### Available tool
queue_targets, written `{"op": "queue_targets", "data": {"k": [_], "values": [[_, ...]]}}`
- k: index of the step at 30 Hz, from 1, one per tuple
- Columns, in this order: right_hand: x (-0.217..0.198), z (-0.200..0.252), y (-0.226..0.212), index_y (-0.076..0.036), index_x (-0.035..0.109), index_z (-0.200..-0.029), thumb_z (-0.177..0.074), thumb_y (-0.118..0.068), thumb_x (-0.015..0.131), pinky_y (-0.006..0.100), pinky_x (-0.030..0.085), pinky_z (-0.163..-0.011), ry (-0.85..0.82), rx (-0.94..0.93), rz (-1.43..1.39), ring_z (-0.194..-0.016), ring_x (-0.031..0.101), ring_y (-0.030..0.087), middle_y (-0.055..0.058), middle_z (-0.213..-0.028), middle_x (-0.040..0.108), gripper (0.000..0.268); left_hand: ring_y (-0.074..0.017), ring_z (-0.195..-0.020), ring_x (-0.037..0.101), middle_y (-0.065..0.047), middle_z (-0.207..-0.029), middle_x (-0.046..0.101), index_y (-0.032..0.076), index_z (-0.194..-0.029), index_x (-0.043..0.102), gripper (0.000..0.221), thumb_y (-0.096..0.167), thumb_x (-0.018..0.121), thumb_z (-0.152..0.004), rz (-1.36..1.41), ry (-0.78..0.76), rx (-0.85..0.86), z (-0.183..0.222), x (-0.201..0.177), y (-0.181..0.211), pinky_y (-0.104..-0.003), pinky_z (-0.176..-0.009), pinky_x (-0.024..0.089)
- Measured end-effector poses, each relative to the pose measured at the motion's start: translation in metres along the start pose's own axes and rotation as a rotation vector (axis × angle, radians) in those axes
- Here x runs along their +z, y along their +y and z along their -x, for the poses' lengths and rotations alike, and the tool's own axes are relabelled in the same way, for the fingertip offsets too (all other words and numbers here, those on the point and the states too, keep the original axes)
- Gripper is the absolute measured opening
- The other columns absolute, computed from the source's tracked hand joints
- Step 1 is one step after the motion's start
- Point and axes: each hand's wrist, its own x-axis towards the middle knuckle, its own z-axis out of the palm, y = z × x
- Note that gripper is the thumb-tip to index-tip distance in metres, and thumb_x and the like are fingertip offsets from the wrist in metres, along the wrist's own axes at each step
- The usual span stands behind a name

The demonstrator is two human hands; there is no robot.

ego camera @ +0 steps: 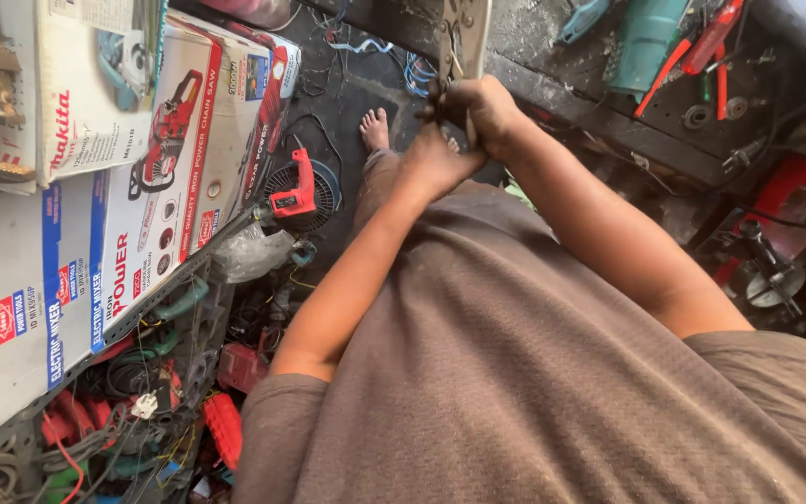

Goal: Repairing or assembling an electric power tool component on a cluttered workbench.

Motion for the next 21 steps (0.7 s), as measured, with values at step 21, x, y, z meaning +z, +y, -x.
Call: {"op": "queue_targets", "data": {"k": [21], "values": [[0.007, 0.0, -0.002, 0.004, 0.066, -0.101, -0.082, -0.005, 0.059, 0.043, 0.063, -0.083, -0.025, 0.034, -0.2, -0.08, 0.073, 0.031, 0.016, -0.086, 0.07, 0.022, -0.0217, -0.07, 0.073, -0.007, -0.072, 0.072, 0.0, -0.096, 0.072, 0.039, 0.038, 0.066, -0.1, 0.465, 0.078, 0.176, 0.044, 0.018, -0.004, -0.033, -0.072, 0.055]]}}
